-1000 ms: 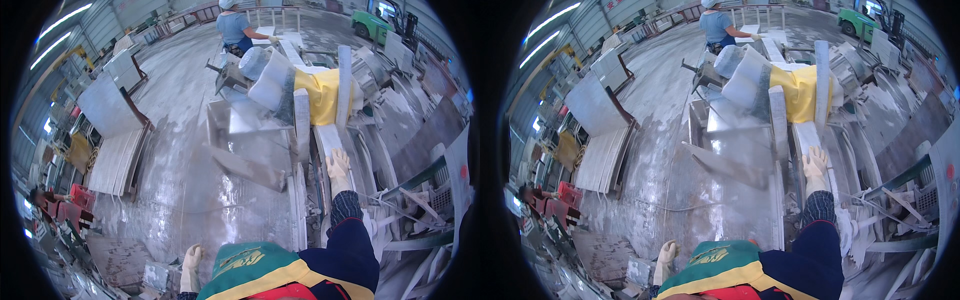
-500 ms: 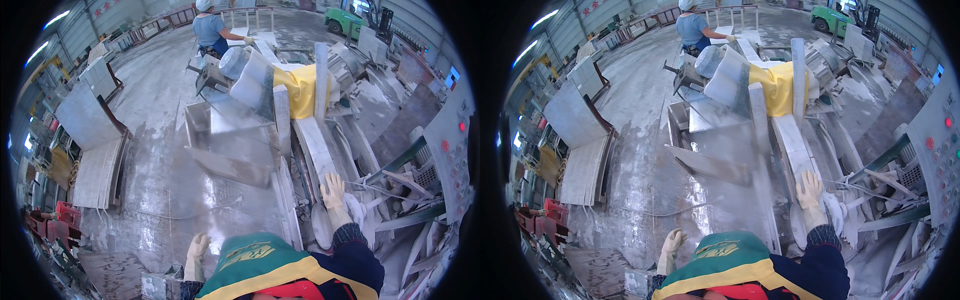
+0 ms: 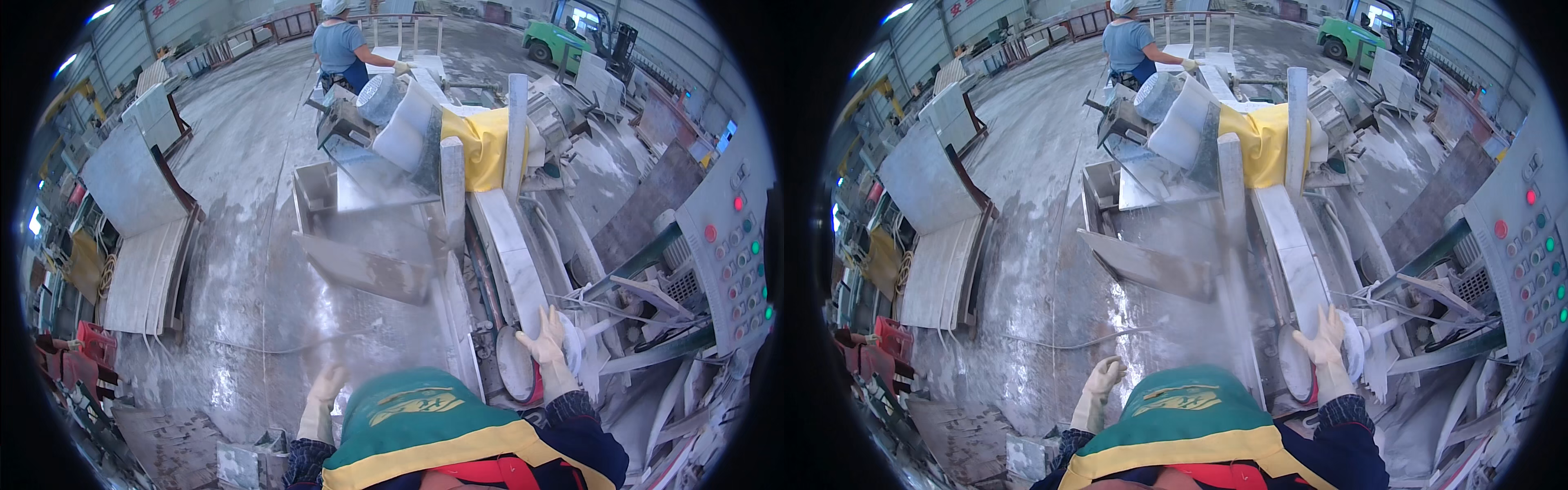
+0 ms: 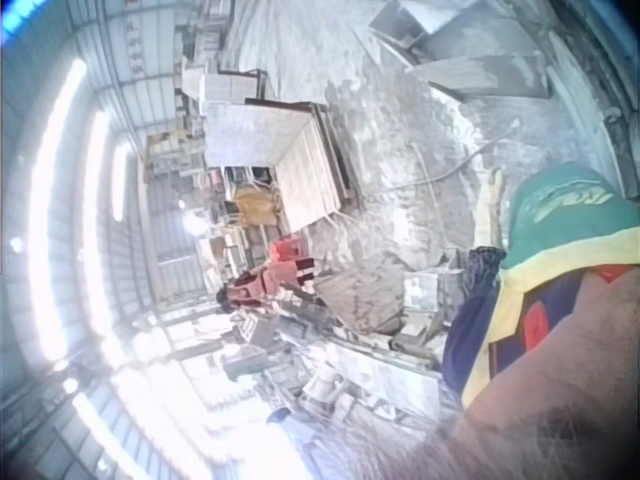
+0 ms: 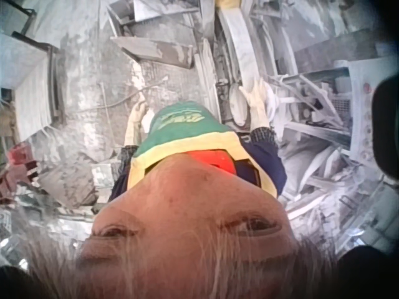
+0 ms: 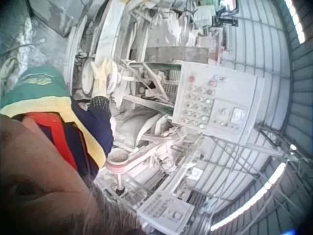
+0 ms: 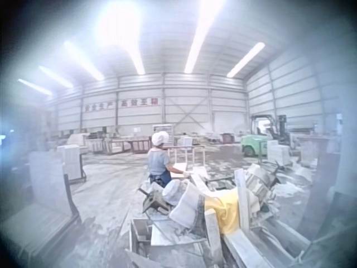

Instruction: The person repeatedly picks up thin translucent sheets from a pile, briefly inspects them, and places them onto a conveyor or work surface. The person handles the sheets one at a time, turning them over and moving them between locations in a factory setting.

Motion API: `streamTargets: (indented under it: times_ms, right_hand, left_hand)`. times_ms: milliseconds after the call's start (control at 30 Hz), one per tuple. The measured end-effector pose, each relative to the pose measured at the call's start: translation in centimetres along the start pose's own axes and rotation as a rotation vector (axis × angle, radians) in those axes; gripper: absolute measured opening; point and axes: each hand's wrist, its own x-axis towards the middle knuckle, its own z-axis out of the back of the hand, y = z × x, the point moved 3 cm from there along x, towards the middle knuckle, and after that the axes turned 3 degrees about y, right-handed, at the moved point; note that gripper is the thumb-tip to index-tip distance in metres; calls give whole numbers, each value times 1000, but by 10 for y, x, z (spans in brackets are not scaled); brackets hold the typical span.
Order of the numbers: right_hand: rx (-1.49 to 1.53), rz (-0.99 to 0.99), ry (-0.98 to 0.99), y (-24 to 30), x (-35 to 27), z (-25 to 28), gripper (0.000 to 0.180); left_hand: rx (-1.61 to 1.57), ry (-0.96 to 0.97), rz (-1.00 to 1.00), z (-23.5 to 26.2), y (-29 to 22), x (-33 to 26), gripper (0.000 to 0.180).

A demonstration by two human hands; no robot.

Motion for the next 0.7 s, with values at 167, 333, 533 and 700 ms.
streamTargets:
  times_ms: [167, 333, 533, 700]
  right_hand:
    - [55, -136, 184, 20, 7, 14, 100]
    - [323, -140, 82, 28, -3, 34, 95]
    - [769, -62, 163, 74, -29, 56, 90]
    - [948, 266, 316, 171, -21, 39, 87]
  left_hand:
    - [-72, 12, 43, -6, -9, -19, 43]
    - [-80, -14, 36, -23, -42, -37, 46]
    - [-119, 297, -110, -133, -154, -31, 55]
    - [-227, 145, -313, -229, -227, -20, 58]
